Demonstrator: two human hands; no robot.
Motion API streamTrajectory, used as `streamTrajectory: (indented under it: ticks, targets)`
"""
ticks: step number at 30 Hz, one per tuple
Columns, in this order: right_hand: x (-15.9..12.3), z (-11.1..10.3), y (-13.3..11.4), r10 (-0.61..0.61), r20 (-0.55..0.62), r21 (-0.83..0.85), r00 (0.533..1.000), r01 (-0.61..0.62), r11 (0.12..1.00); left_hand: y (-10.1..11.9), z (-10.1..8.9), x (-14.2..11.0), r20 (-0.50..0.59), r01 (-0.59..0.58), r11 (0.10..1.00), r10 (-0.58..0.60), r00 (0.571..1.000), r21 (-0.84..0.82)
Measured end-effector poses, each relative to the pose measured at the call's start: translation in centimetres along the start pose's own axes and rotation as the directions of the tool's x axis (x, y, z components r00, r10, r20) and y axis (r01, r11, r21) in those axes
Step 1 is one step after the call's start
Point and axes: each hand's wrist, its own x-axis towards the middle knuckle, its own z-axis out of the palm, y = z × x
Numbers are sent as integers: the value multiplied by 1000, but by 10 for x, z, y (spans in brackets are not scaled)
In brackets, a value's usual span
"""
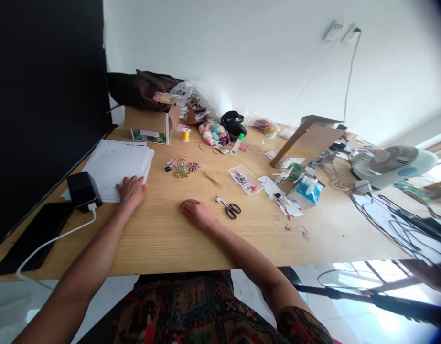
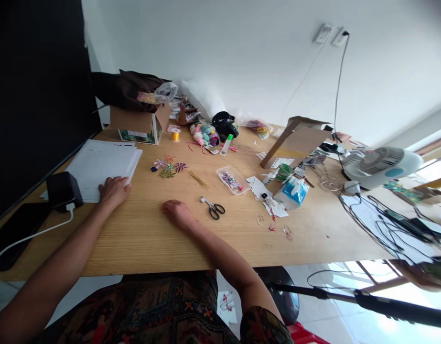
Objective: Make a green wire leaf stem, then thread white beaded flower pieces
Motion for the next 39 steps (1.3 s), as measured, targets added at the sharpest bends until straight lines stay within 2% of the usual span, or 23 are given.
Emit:
streamTrajectory:
  ticks: [3, 6, 8, 9, 11, 12, 14, 15, 17, 19, 21, 23, 24, 26, 27, 29, 31, 32, 34, 37, 39]
  targets:
    - [-18, -19, 10, 86, -34, 51, 996, -84, 995, 1, -1, 3, -32, 8, 1000, -7, 999, 21]
    - [-16, -30, 18, 247, -227, 215, 942, -199, 956, 14, -3, 2, -141, -11, 1000, 9, 990, -12]
    - [-6, -34, 22, 361, -354, 403, 863, -208, 891, 33, -5, -3, -176, -153, 970, 119, 977, -191]
    - [1, -35, 25, 413, -367, 491, 834, -204, 847, 46, -5, -7, -159, -206, 915, 159, 974, -347]
    - [12, -35, 30, 501, -351, 617, 791, -207, 759, 74, -5, -17, -108, -234, 853, 208, 972, -467]
    - [16, -34, 31, 519, -353, 642, 779, -201, 740, 89, -4, -22, -29, -165, 748, 191, 981, -643]
    - [17, -32, 34, 505, -417, 608, 756, -181, 773, 115, -1, -33, 172, 77, 458, 168, 971, -885]
    - [16, -31, 35, 461, -458, 548, 760, -168, 820, 125, 1, -38, 269, 205, 334, 157, 950, -920]
    - [10, -29, 34, 333, -503, 378, 798, -144, 914, 137, 5, -44, 419, 395, 167, 151, 895, -903]
    - [3, -27, 33, 224, -474, 220, 852, -132, 967, 140, 10, -46, 488, 489, 43, 170, 856, -871]
    - [0, -26, 31, 166, -412, 127, 896, -124, 984, 137, 16, -45, 495, 510, -42, 190, 848, -859]
    - [1, -26, 31, 143, -357, 78, 923, -123, 989, 132, 23, -42, 474, 493, -66, 190, 860, -867]
    - [1, -27, 33, 151, -345, 58, 927, -139, 989, 130, 28, -41, 440, 456, -64, 174, 881, -887]
    - [2, -32, 37, 205, -356, 9, 912, -216, 976, 128, 37, -38, 287, 290, -11, 105, 952, -957]
    - [2, -36, 41, 251, -382, -19, 890, -278, 960, 127, 41, -37, 186, 184, 38, 71, 980, -982]
    - [0, -45, 48, 349, -438, -71, 828, -419, 905, 127, 49, -34, 31, 24, 143, 44, 999, -989]
    - [-2, -54, 53, 450, -473, -117, 757, -561, 820, 126, 53, -33, -23, -36, 218, 59, 998, -975]
    - [-2, -58, 55, 486, -464, -147, 741, -605, 783, 126, 55, -33, -27, -43, 240, 69, 997, -970]
    - [0, -63, 55, 520, -415, -221, 746, -637, 738, 126, 56, -32, -25, -45, 254, 81, 996, -966]
    - [12, -69, 54, 491, -343, -346, 801, -594, 727, 125, 56, -32, -22, -44, 241, 94, 995, -969]
    - [21, -73, 54, 478, -319, -423, 818, -575, 701, 125, 57, -31, -23, -46, 239, 96, 995, -970]
